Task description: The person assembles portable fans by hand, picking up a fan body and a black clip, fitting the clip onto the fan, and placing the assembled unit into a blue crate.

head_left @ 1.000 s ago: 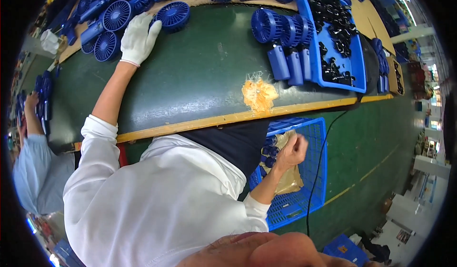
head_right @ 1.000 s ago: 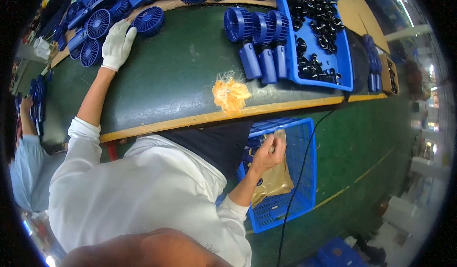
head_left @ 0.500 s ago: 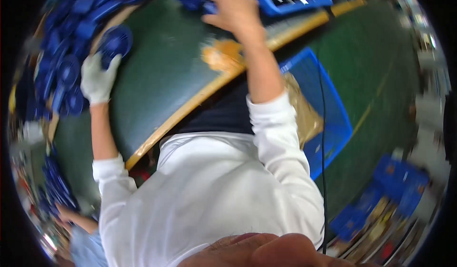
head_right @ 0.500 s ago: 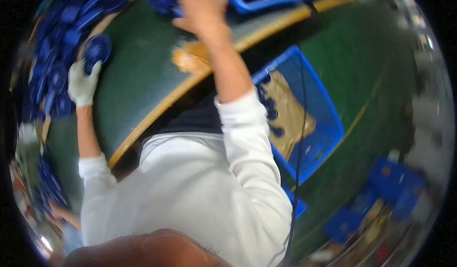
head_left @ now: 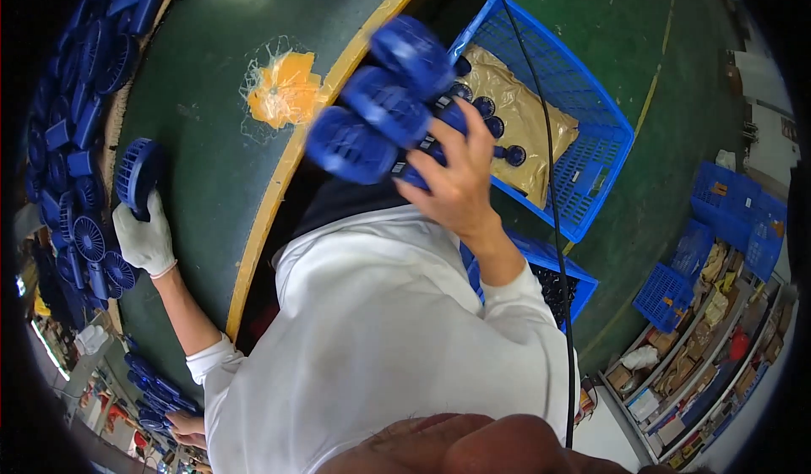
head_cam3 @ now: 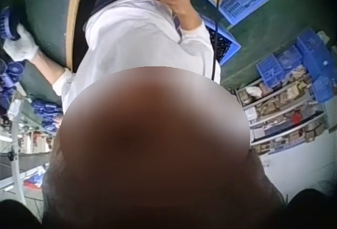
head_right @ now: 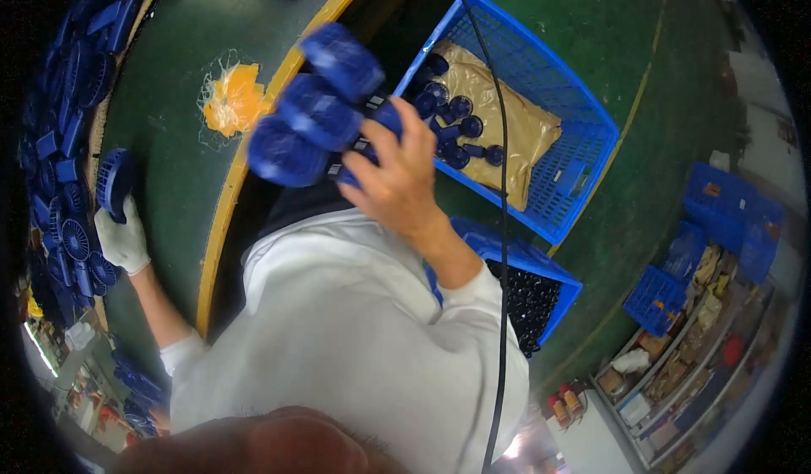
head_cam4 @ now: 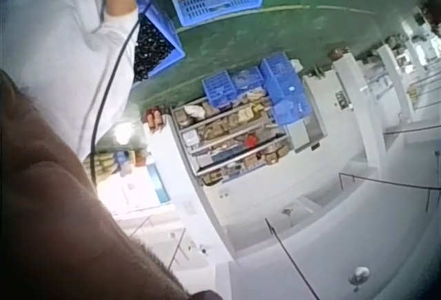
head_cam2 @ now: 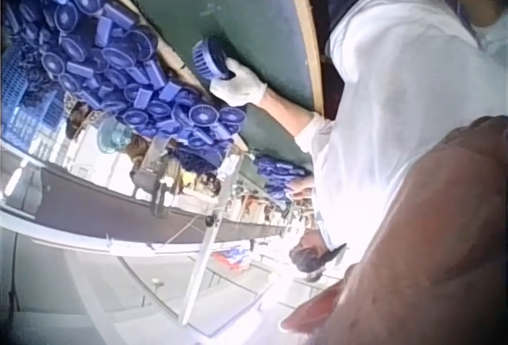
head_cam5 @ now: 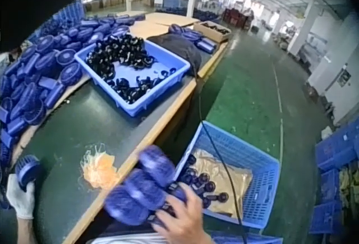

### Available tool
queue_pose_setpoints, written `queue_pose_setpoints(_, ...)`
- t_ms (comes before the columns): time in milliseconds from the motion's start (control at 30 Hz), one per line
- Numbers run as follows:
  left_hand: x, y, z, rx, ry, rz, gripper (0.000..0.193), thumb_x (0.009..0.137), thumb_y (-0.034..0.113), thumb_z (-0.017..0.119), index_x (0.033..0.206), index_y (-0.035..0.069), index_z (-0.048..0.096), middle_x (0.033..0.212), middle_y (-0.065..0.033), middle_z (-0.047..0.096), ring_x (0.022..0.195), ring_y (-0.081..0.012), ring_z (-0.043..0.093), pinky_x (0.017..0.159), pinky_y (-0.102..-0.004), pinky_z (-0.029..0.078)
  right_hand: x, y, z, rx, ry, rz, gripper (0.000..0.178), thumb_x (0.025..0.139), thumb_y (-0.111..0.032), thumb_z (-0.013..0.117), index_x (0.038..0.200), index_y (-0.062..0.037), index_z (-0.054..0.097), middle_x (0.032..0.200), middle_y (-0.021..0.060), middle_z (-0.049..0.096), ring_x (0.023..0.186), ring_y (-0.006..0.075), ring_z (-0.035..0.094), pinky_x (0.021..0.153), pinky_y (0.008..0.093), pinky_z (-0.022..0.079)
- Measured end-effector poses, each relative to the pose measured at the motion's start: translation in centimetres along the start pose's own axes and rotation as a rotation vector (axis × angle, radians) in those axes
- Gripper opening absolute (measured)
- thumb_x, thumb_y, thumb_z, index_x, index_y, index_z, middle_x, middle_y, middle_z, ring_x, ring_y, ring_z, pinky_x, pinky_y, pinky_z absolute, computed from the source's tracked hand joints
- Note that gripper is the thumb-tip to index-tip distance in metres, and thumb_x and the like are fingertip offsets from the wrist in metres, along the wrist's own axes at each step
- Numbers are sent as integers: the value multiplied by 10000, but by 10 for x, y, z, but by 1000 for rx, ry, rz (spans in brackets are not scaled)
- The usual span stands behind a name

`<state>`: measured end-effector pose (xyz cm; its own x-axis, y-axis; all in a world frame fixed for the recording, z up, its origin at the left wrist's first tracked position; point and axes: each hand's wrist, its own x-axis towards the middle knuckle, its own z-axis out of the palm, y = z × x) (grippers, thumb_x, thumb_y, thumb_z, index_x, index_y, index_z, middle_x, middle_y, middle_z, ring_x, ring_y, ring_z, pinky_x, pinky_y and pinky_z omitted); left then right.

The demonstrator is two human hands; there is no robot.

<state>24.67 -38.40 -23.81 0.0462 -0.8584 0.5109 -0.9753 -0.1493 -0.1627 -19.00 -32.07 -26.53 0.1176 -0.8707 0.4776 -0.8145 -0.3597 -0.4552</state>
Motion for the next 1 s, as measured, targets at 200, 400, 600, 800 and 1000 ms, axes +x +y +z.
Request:
queue_pose_setpoints(200, -3, -2, -12, -35, 14, 39, 309, 785, 345, 716, 884, 65, 627, 838, -121, 627, 741, -327, 625, 640, -382, 496, -88, 100, 36, -103, -127, 528, 374, 586, -256, 804, 864, -22, 712, 1075, 179, 608, 1094, 402, 499, 964, 467, 400)
queue_pose_setpoints(400, 1, 14, -22, -160, -2, 41, 315, 721, 256, 759, 914, 60, 607, 882, -109, 625, 782, -303, 627, 673, -358, 507, -138, 235, 110, -178, -577, 1152, 508, 645, -410, 752, 1006, -54, 716, 951, 182, 702, 863, 315, 679, 817, 421, 518)
queue_pose_setpoints(600, -3, 10, -22, -185, 34, 39, 370, 669, 248, 790, 924, 43, 618, 896, -105, 634, 779, -288, 634, 656, -351, 519, -123, 238, 135, 374, -517, 1277, 114, 818, -144, 668, 777, -38, 654, 610, 19, 548, 525, 167, 561, 447, 281, 454)
queue_pose_setpoints(800, -3, 11, -26, -272, -17, 0, 343, 647, 232, 801, 892, 63, 630, 862, -91, 638, 755, -273, 635, 652, -349, 513, 60, 80, 38, 792, -474, 494, 133, 858, -82, 610, 809, 33, 655, 675, 42, 608, 627, 118, 586, 550, 247, 446)
queue_pose_setpoints(1000, 0, 9, -23, -318, -27, 6, 364, 655, 267, 794, 900, 63, 619, 852, -81, 632, 789, -272, 629, 645, -360, 509, 244, 23, 21, 465, -64, -20, 171, 863, -97, 626, 765, 44, 633, 658, 14, 601, 612, 58, 508, 536, 223, 389)
